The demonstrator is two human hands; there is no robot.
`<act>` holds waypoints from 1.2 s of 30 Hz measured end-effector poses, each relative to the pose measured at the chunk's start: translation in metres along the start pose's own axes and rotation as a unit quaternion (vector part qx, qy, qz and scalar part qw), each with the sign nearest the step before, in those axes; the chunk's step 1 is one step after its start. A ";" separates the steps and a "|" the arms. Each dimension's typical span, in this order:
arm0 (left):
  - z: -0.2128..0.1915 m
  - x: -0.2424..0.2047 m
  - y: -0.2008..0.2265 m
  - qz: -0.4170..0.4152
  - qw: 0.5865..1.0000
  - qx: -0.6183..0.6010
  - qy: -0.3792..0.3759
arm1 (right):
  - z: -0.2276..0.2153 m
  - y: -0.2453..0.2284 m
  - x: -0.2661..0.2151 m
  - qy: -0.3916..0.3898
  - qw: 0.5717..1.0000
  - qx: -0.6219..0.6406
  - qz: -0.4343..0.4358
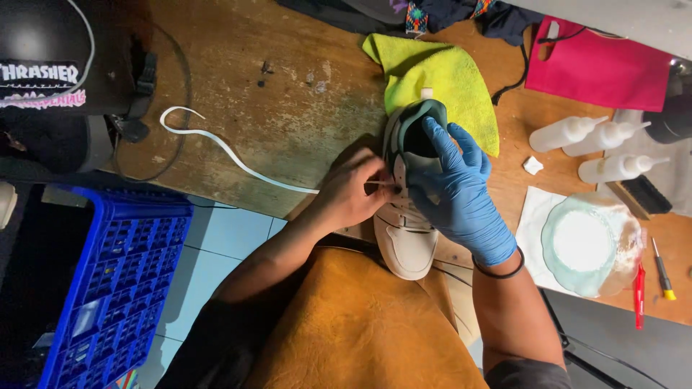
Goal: The person laces a white sneaker that is resting on their lap. They thread the white laces through the eyelets using both hands, pulling them tight and adjusting the tension to create a neat pattern.
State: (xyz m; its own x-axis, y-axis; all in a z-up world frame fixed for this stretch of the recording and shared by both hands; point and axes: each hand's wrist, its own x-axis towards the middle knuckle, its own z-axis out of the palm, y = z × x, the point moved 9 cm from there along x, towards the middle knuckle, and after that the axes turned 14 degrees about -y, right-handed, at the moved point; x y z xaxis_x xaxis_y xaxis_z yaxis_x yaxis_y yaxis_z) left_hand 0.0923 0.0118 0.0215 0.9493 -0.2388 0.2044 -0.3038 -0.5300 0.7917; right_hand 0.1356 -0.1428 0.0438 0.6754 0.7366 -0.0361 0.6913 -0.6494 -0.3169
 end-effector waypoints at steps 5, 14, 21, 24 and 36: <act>-0.008 0.005 0.033 0.084 0.996 0.027 -0.012 | 0.009 0.008 0.007 0.007 1.000 0.009 -0.007; 0.014 0.013 0.012 0.177 0.980 0.084 -0.023 | -0.036 -0.024 -0.017 0.128 0.989 0.033 -0.063; -0.004 0.013 0.041 0.190 0.977 0.078 -0.055 | -0.110 0.108 -0.124 0.328 0.911 -0.154 0.195; -0.008 0.012 0.051 0.176 0.979 0.094 -0.044 | -0.104 0.135 -0.157 0.396 0.902 0.045 0.166; 0.008 0.001 0.099 0.086 0.939 0.333 0.006 | -0.067 0.094 -0.114 0.344 0.764 0.539 0.088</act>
State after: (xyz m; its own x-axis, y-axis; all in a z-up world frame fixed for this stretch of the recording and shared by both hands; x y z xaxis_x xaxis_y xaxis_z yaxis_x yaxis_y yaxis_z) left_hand 0.0626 -0.0471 0.0953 0.8812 -0.3610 0.3053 -0.4325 -0.8764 0.2119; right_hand 0.1405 -0.3003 0.0820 0.9651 0.1416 0.2202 0.2108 0.0788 -0.9744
